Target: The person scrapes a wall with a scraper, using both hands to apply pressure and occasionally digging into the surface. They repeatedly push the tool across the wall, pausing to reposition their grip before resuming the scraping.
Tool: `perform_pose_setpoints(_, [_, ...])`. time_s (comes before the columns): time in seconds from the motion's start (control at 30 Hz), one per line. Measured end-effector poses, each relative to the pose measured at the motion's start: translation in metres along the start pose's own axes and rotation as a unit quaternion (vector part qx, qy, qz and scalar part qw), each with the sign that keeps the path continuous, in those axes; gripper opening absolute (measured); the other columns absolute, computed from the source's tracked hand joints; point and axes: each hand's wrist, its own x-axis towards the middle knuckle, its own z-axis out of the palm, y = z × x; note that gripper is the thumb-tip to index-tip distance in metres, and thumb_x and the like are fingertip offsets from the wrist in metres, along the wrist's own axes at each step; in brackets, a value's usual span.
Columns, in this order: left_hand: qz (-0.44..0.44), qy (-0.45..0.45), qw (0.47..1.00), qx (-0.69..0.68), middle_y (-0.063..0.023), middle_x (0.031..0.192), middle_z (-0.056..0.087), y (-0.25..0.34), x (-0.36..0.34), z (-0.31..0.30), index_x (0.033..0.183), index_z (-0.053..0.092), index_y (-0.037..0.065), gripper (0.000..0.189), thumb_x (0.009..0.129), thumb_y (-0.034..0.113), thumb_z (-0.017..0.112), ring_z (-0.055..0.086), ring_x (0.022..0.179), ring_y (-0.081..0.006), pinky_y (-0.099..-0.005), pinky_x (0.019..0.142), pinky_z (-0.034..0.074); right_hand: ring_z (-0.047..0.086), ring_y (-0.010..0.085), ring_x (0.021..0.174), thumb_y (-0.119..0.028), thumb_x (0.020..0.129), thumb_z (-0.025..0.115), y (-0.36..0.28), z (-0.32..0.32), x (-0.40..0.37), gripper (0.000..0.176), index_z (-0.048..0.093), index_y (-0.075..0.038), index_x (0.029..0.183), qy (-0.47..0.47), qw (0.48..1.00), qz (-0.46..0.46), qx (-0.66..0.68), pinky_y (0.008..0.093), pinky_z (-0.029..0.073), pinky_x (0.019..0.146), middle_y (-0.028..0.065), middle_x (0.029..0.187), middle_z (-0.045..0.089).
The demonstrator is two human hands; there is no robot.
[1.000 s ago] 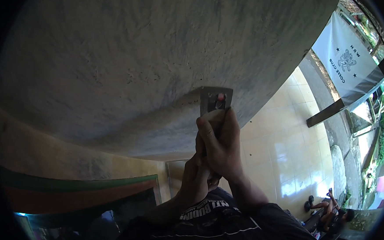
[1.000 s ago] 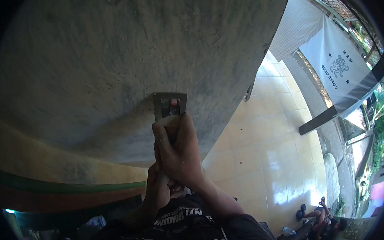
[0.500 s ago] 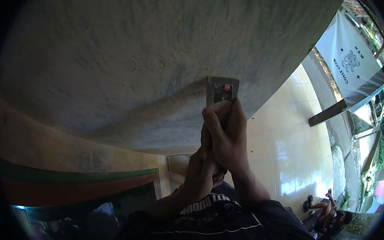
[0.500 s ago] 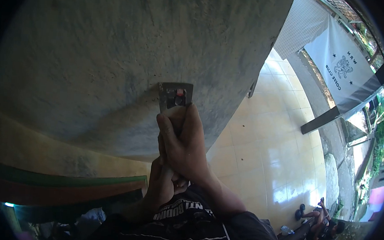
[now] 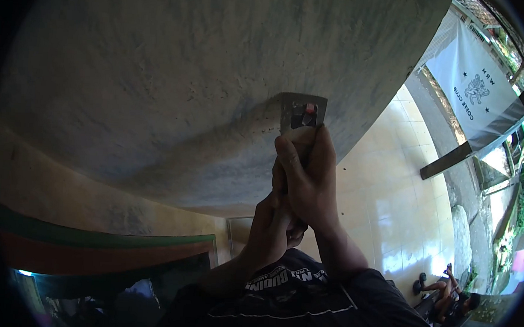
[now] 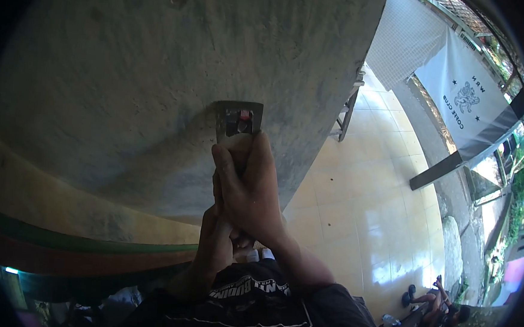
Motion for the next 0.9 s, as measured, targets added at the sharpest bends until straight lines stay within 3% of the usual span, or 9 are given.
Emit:
perform_pose_setpoints(0.13, [-0.011,0.019,1.0,0.004,-0.0001,0.061,0.041,-0.007,-0.007,-0.004,0.087,0.039,0.006,0.031,0.099,0.034,0.034,0.04,0.047,-0.0052,-0.0186,0.037,0.027,0.045,0.0079,0.037,-0.007,0.092,0.051,0.021,-0.008,-0.008,0.016,0.035,-0.002,0.093,0.002,0.999,-0.022,-0.036,0.0215,0.035,0.033,0.0035,0.054,0.047])
perform_pose_setpoints(0.2, [-0.03,0.028,0.999,-0.009,-0.0002,0.061,0.041,-0.008,-0.008,-0.003,0.087,0.039,0.007,0.031,0.099,0.034,0.034,0.04,0.047,-0.0053,-0.0186,0.037,0.028,0.046,0.0046,0.048,-0.007,0.09,0.054,0.017,-0.007,-0.01,0.016,0.039,0.0,0.094,0.014,0.999,0.019,-0.042,0.0223,0.036,0.04,0.0034,0.064,0.049])
perform_pose_setpoints(0.33, [-0.014,0.032,0.999,-0.01,0.0002,0.061,0.04,-0.012,-0.003,0.003,0.087,0.039,0.007,0.032,0.099,0.036,0.035,0.039,0.046,-0.005,-0.0184,0.037,0.027,0.045,0.0072,0.038,-0.008,0.092,0.052,0.014,-0.011,-0.005,0.018,0.036,-0.002,0.096,0.004,0.999,0.041,-0.032,0.021,0.036,0.033,0.0026,0.057,0.049])
perform_pose_setpoints(0.4, [-0.005,0.033,0.999,0.0,0.0004,0.061,0.04,-0.011,0.001,0.004,0.087,0.039,0.007,0.032,0.099,0.036,0.035,0.038,0.045,-0.0049,-0.0183,0.037,0.027,0.045,0.0072,0.038,-0.008,0.092,0.052,0.017,-0.012,-0.001,0.018,0.036,-0.002,0.096,-0.022,1.0,-0.011,-0.012,0.0211,0.036,0.033,0.0027,0.057,0.048])
perform_pose_setpoints(0.5, [0.042,0.038,0.998,-0.002,0.0001,0.051,0.037,-0.003,0.007,0.006,0.071,0.042,0.005,0.041,0.099,0.035,0.035,0.036,0.039,-0.007,-0.0198,0.032,0.024,0.045,0.0071,0.038,-0.008,0.092,0.052,0.0,-0.003,0.003,0.017,0.037,-0.002,0.097,-0.018,1.0,-0.015,0.002,0.0211,0.036,0.034,0.0022,0.057,0.048])
perform_pose_setpoints(0.73, [0.013,0.105,0.994,-0.018,-0.0001,0.05,0.035,-0.005,0.002,0.012,0.07,0.042,0.005,0.041,0.099,0.034,0.034,0.035,0.038,-0.0069,-0.0198,0.03,0.022,0.046,0.0071,0.04,-0.007,0.091,0.053,0.015,-0.005,-0.001,0.015,0.039,-0.002,0.094,0.006,0.995,-0.063,-0.076,0.0211,0.037,0.035,0.0026,0.059,0.048])
perform_pose_setpoints(0.83, [0.033,0.079,0.996,-0.012,0.0002,0.051,0.035,-0.003,-0.001,0.012,0.072,0.041,0.005,0.039,0.098,0.034,0.035,0.035,0.037,-0.007,-0.0197,0.03,0.023,0.048,0.0073,0.042,-0.007,0.091,0.053,0.005,-0.006,-0.001,0.014,0.039,-0.002,0.093,-0.02,0.998,-0.021,-0.054,0.0213,0.038,0.036,0.0035,0.061,0.049])
perform_pose_setpoints(0.9, [0.01,0.014,1.0,-0.011,0.0014,0.059,0.037,-0.003,-0.002,0.006,0.084,0.04,0.007,0.032,0.099,0.035,0.035,0.037,0.043,-0.0051,-0.019,0.035,0.027,0.047,0.0074,0.042,-0.007,0.091,0.053,0.01,-0.007,-0.002,0.015,0.039,-0.002,0.092,-0.004,0.999,-0.038,-0.037,0.0217,0.038,0.036,0.0032,0.059,0.049])
